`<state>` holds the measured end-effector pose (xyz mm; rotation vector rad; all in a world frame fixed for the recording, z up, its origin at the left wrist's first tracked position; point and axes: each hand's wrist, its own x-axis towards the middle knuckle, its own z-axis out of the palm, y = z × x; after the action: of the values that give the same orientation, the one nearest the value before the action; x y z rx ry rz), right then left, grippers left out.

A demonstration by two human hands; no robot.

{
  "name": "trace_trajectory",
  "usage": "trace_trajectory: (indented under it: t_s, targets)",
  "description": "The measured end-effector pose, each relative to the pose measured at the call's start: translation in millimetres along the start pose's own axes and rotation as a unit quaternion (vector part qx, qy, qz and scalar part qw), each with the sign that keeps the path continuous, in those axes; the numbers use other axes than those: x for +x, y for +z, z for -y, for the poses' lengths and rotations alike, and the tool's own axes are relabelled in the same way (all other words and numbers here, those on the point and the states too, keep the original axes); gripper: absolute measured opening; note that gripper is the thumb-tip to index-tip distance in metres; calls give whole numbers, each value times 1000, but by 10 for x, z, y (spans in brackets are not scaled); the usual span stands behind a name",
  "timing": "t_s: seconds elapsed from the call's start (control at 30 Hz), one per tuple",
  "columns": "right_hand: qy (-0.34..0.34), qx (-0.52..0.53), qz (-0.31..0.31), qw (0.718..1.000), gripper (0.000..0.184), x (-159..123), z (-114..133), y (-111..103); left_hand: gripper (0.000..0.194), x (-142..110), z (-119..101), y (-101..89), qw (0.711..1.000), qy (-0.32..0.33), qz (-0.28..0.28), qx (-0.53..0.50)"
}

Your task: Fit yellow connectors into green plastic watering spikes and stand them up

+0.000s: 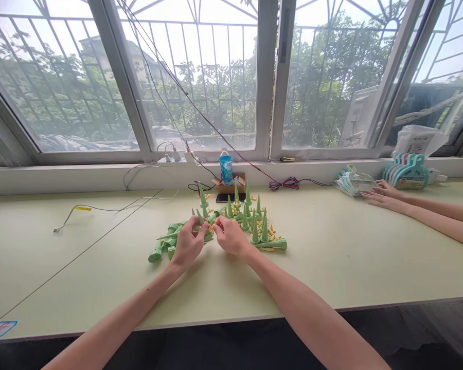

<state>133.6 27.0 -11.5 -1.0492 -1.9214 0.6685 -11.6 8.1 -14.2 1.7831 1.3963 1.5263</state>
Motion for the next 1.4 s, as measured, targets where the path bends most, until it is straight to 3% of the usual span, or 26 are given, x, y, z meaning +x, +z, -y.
trace_trajectory:
  t_s: [0.4, 0.67, 1.23, 1.4]
  targets:
    - [-19, -33, -11, 999, 35, 37, -63, -4, 18, -20, -31, -11, 999, 4, 31, -18]
    - [15, 19, 11, 1000, 16, 1, 13, -17, 18, -4, -32, -2, 1000, -8, 0, -11]
    - [-20, -26, -14, 999, 34, 38, -61, -5, 20, -12, -34, -6, 999, 3, 24, -27]
    - [3, 3, -3, 1000, 21, 24, -36, -1, 18, -3, -35, 10, 1000, 5, 2, -6]
